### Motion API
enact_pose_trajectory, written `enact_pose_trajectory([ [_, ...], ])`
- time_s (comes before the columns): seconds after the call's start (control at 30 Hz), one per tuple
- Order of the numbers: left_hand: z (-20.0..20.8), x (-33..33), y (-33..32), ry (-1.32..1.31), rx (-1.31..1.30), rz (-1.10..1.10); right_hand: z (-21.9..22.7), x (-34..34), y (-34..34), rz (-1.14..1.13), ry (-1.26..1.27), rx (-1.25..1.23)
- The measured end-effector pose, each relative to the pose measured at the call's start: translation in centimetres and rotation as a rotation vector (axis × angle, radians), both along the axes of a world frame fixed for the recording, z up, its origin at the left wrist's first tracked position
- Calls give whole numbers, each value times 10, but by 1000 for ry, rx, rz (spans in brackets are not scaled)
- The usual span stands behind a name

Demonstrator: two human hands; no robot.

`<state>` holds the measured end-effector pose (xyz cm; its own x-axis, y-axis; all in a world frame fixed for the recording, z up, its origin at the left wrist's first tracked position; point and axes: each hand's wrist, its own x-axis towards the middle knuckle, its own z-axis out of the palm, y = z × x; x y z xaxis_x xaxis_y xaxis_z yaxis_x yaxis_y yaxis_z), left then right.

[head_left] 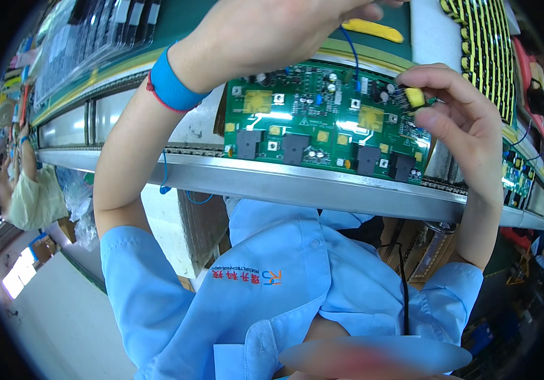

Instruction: Manual assembly of components onto printed circuit boards (PCBs) on an assembly line.

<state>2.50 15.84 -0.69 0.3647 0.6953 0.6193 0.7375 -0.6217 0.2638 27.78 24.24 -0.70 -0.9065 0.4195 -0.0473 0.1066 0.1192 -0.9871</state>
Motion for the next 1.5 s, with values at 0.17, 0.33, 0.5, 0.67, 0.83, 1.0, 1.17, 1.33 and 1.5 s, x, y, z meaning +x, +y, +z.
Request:
enact_pose_trajectory([
  [0.17,21,-11,-22,-480,117,-2,2,-49,-36,81,-36,474],
  [0.33,-7,-44,-46,-115,284,152,-24,-79,-44,108,-10,1035],
  [0.5,-20,-52,-75,-150,139,272,-23,-88,-49,92,-114,1119],
  [0.67,-6,-58,-89,141,-131,410,-16,-96,-52,141,-216,1123],
  [0.83,-13,-63,-89,221,102,333,-8,-94,-51,171,-245,1129],
  [1.0,-8,-55,-93,379,-145,419,9,-84,-56,184,-55,1066],
  [1.17,-14,-54,-87,483,-114,362,-1,-65,-48,147,-94,999],
  [1.33,-17,-52,-86,536,-130,373,-10,-51,-42,66,-105,937],
  [1.5,-12,-47,-85,654,-136,379,-13,-43,-34,-35,-126,788],
])
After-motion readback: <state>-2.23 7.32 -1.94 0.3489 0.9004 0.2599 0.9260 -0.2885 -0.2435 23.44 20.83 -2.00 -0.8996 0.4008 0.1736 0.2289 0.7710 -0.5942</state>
